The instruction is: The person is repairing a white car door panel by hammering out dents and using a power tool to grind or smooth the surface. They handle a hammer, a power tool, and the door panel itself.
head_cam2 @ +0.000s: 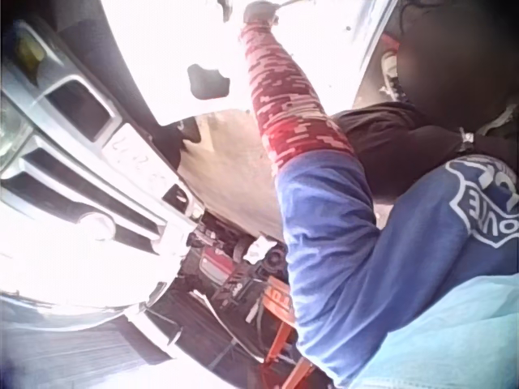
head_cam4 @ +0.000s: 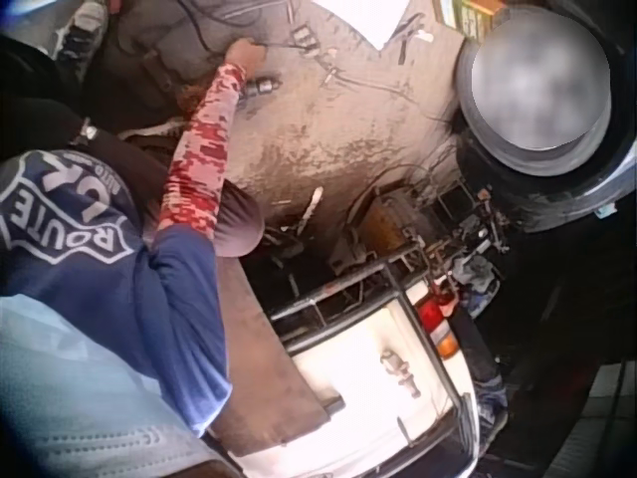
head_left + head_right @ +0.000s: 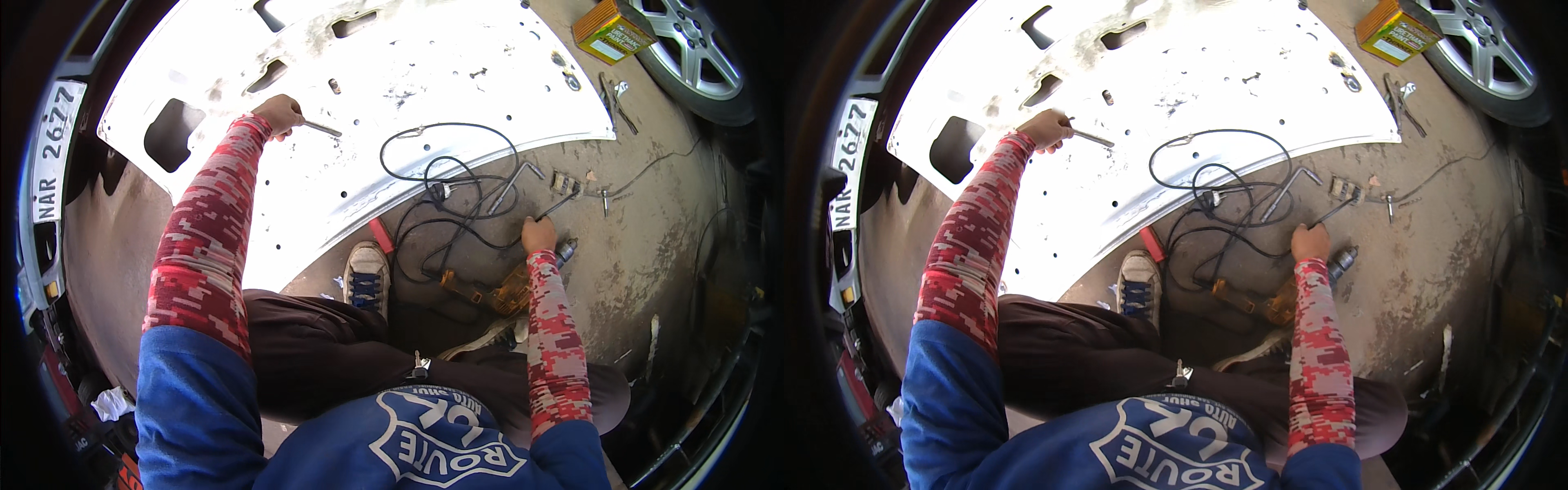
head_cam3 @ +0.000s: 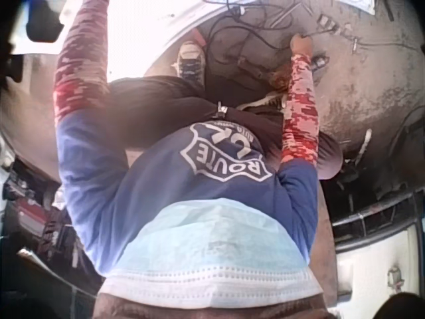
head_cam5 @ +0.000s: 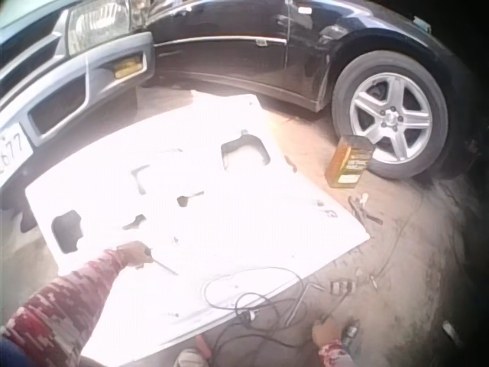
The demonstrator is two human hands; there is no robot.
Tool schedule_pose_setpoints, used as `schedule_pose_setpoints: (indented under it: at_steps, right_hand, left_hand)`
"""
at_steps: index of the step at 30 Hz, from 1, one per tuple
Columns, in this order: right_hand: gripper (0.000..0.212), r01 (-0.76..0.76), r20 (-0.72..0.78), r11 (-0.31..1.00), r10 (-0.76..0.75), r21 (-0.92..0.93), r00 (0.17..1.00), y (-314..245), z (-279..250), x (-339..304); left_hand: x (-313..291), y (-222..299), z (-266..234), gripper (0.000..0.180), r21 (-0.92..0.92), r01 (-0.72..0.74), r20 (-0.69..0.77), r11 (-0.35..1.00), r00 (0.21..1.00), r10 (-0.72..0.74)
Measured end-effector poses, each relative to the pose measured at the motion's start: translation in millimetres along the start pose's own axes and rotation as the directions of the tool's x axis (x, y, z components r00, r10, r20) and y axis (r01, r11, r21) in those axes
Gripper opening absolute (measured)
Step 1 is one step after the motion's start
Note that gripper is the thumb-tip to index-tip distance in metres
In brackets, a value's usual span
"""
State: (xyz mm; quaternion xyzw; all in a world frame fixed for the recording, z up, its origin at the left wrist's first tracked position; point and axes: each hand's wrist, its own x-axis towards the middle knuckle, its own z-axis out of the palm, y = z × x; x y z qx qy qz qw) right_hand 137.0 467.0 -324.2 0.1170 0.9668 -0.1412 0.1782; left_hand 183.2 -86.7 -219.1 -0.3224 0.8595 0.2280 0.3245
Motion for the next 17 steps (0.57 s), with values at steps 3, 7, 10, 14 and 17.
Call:
schedule_pose_setpoints:
  at_steps: [3,7,10,14,17]
  right_hand:
    - [0.05,0.13,0.24,0.96,-0.07,-0.247,0.968,4,-63,-2]
    - [0.049,0.355,0.358,0.934,-0.347,0.047,0.867,9,-172,-45]
    - [0.041,0.304,0.222,0.905,-0.375,0.296,0.9,-1,-215,-93]
    - [0.035,0.17,0.174,0.874,-0.274,0.456,0.946,-26,-223,-110]
    - [0.033,0.334,0.034,0.866,-0.372,0.373,0.928,-41,-223,-97]
  left_hand:
    - [21,-14,12,0.021,0.196,-0.119,-0.004,0.973,0.993,0.122]
    - [56,-18,45,0.025,0.321,-0.154,-0.145,0.934,0.967,0.209]
    - [65,-22,74,0.031,0.455,-0.11,-0.203,0.884,0.953,0.224]
    - [68,-26,92,0.028,0.538,-0.125,-0.277,0.834,0.908,0.315]
    - [67,-31,86,0.037,0.629,-0.208,-0.169,0.749,0.904,0.392]
